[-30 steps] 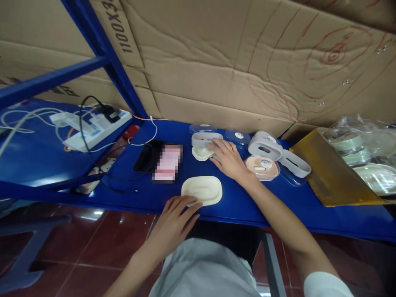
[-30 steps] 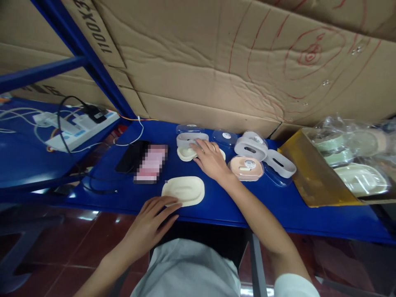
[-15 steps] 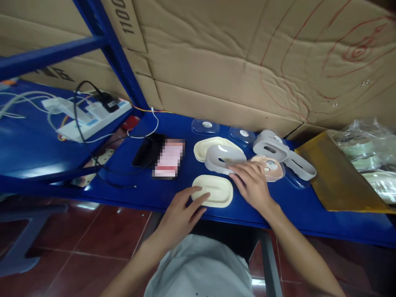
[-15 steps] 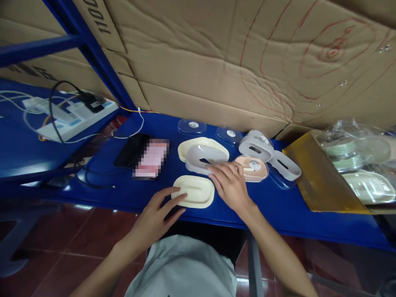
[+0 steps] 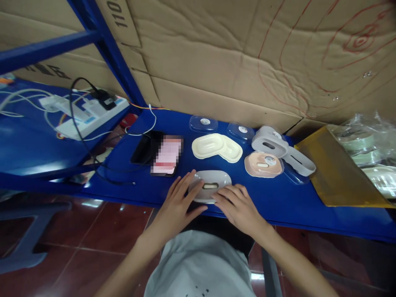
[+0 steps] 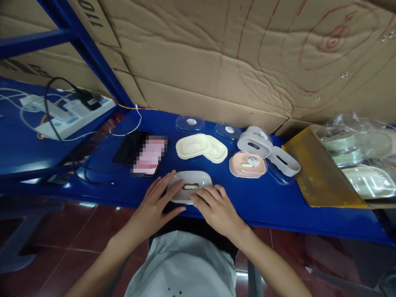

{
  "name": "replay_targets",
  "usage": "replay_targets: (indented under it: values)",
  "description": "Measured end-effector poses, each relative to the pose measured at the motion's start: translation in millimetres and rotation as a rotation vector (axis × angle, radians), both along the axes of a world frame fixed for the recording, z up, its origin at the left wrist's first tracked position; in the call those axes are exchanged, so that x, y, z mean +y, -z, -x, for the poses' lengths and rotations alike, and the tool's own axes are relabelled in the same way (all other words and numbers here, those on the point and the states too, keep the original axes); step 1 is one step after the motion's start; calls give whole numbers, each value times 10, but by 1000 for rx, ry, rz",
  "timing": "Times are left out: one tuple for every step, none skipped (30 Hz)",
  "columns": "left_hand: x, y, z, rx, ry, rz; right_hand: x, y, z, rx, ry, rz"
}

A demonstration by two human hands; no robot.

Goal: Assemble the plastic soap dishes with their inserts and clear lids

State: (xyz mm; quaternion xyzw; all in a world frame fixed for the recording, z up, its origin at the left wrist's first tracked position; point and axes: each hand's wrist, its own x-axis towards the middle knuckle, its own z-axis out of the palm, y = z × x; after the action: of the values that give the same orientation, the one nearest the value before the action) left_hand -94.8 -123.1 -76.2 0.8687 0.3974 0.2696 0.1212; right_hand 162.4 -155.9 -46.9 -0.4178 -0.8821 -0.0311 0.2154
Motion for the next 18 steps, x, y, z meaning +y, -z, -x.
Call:
replay_targets:
  values:
    - [-1, 1, -4, 23, 0, -14, -4, 19, 2, -12, 5, -9]
    - [1, 3, -7, 34, 7, -20, -14, 46, 3, -28, 8, -19]
    - [3, 7, -10, 31, 20, -15, -29, 78, 4, -48, 9, -28]
    - [5, 12, -12, 16, 34, -3, -50, 113, 4, -69, 9, -37]
    - [7, 18, -12, -2, 47, 6, -75, 146, 2, -84, 11, -47]
    - [8, 23, -11, -16, 54, 11, -101, 168, -3, -93, 12, -52]
    - [8, 28, -9, -21, 59, 12, -123, 174, -13, -94, 11, -50]
    - [9, 32, -8, -23, 62, 7, -132, 160, -31, -87, 4, -37]
    - [9, 35, -7, -20, 63, 2, -122, 121, -56, -70, -14, -15]
    - [11, 37, -8, -17, 64, -1, -80, 60, -87, -46, -41, 11]
    - [13, 39, -10, -14, 64, -2, 1, -20, -121, -18, -67, 36]
    - [15, 39, -13, -10, 61, 1, 128, -111, -153, 10, -84, 57]
    - [17, 40, -16, -8, 57, 6, 306, -205, -178, 34, -89, 72]
    - [17, 40, -18, -7, 52, 12, 533, -291, -191, 48, -73, 83]
    - [16, 39, -20, -7, 48, 22, 802, -364, -188, 55, -42, 102]
    - [12, 38, -19, -10, 44, 32, 1104, -416, -166, 48, -17, 129]
    - [6, 37, -16, -14, 37, 48, 1422, -447, -126, 32, 8, 174]
    - [-2, 36, -10, -20, 29, 66, 1740, -458, -71, 8, 31, 236]
